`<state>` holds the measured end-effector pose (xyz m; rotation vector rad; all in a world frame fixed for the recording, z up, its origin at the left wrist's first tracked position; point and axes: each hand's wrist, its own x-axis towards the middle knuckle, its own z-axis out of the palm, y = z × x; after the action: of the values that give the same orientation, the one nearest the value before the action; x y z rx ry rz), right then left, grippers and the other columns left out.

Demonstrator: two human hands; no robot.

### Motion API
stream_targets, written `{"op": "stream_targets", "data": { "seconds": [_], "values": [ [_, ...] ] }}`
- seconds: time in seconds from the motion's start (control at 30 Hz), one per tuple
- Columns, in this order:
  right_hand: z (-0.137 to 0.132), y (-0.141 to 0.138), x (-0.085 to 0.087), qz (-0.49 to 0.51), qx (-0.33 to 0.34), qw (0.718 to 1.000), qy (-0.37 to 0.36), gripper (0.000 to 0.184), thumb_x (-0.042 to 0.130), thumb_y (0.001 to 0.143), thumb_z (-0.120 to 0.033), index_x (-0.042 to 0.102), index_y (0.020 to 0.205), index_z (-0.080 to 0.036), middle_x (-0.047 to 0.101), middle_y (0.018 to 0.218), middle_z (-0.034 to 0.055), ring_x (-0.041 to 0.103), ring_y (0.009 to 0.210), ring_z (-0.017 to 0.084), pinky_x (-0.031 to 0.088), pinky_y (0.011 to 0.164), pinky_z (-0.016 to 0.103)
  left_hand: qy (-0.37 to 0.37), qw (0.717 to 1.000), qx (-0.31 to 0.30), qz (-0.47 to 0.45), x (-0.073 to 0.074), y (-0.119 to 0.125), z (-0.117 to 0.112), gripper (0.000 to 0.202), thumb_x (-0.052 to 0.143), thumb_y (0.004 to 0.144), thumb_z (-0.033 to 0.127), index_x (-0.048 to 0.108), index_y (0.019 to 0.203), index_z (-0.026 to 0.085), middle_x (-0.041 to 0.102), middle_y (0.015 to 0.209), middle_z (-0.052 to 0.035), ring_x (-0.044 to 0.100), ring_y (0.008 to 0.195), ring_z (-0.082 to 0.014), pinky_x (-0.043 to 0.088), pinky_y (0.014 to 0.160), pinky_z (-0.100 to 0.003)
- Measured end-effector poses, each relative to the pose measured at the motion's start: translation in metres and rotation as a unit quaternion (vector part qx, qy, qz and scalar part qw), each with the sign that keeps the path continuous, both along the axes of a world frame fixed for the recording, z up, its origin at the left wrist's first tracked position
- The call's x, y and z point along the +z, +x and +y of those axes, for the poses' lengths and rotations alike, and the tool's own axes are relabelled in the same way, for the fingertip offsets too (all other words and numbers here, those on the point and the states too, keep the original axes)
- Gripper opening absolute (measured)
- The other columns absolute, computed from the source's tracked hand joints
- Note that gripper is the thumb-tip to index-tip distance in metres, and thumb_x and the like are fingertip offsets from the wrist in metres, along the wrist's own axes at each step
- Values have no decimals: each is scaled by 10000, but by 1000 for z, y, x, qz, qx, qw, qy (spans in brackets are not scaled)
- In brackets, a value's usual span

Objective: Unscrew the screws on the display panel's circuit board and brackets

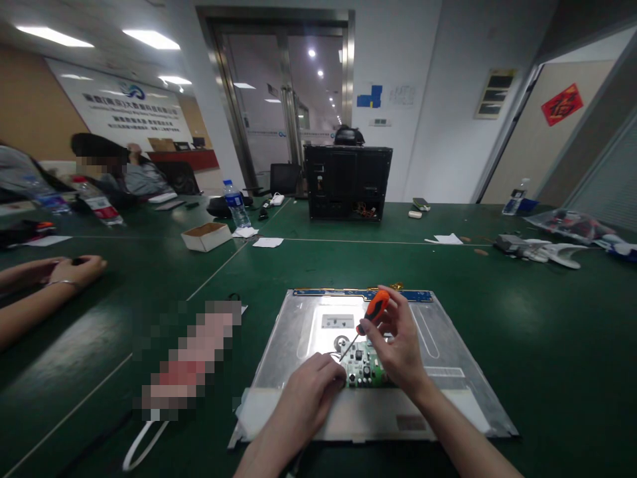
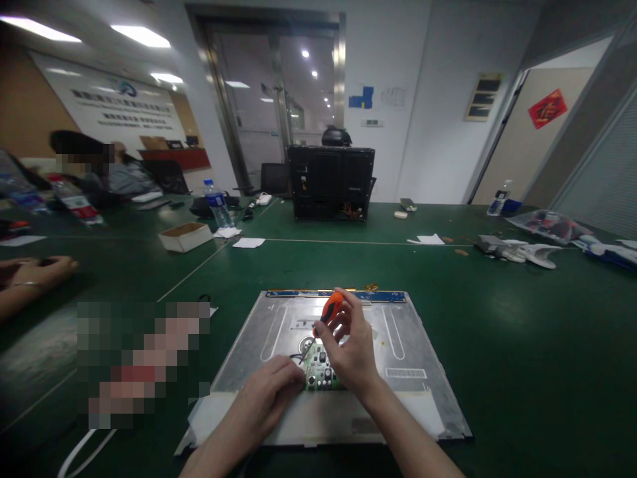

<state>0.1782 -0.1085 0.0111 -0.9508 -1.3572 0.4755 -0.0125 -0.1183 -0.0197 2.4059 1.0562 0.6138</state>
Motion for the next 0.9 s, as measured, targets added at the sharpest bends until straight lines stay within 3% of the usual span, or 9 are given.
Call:
{"op": "stream_targets", "data": {
  "seconds": [0.37, 0.9],
  "values": [
    [-1, 0, 4, -10, 0, 1000, 13, 472, 650, 859, -218, 452, 1283, -273, 637, 837, -26, 653, 567, 119, 476, 420, 188, 9, 1000, -2, 5, 5, 1, -2, 184, 458, 897, 78, 591, 858, 199, 646, 872, -57, 600, 844, -211, 427, 695, -283],
    [-1, -1, 3, -31, -6, 999, 26, 471, 650, 866, -212, 450, 1289, -269, 646, 835, -27, 647, 546, 110, 476, 406, 180, 71, 997, -24, -19, 0, 0, -2, 209, 447, 844, 14, 552, 840, 194, 638, 807, -44, 586, 787, -213, 396, 674, -284]
  ]
}}
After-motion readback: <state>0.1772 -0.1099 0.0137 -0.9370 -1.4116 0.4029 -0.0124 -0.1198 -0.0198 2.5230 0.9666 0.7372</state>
